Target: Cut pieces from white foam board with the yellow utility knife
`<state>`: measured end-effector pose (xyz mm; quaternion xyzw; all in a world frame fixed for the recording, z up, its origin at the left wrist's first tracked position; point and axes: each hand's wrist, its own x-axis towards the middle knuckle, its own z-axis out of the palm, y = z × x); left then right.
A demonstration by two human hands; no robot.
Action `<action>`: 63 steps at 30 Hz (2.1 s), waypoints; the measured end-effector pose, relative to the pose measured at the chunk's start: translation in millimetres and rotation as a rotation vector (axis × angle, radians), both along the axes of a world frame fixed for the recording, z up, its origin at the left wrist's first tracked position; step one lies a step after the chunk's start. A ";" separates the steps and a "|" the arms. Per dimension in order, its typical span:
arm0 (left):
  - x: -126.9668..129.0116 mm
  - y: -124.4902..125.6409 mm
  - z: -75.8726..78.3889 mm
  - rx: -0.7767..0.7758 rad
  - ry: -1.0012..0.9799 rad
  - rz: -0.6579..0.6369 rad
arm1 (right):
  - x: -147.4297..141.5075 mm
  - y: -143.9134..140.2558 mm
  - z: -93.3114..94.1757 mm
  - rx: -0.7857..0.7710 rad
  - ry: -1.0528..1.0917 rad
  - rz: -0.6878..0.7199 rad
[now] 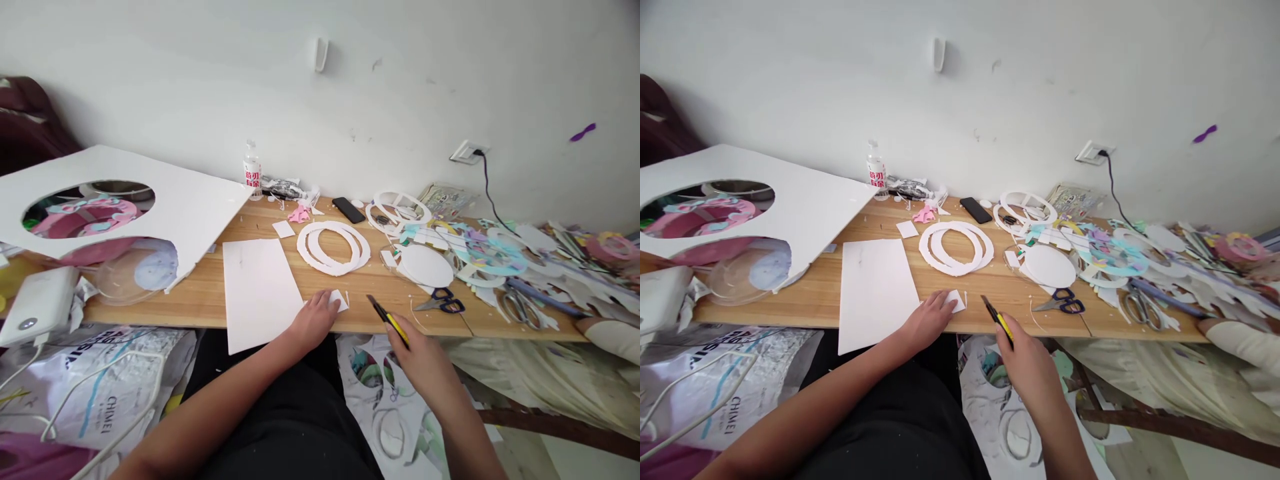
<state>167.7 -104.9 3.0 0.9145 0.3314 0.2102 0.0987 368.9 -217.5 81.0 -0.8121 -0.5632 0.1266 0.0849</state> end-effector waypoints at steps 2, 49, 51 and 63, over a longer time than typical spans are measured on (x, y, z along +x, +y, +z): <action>-1.5 1.7 15.1 -0.005 -0.060 -0.017 | -5.9 5.0 2.6 0.153 0.052 -0.073; -189.3 -25.2 -20.4 0.301 0.224 0.305 | -135.9 146.2 37.4 1.199 0.381 0.309; -183.9 -21.7 -17.8 0.271 0.205 0.301 | -168.5 182.5 44.9 0.962 0.371 0.671; -181.6 -19.4 -4.8 0.049 0.046 0.218 | -178.3 104.0 -43.8 0.439 0.530 0.455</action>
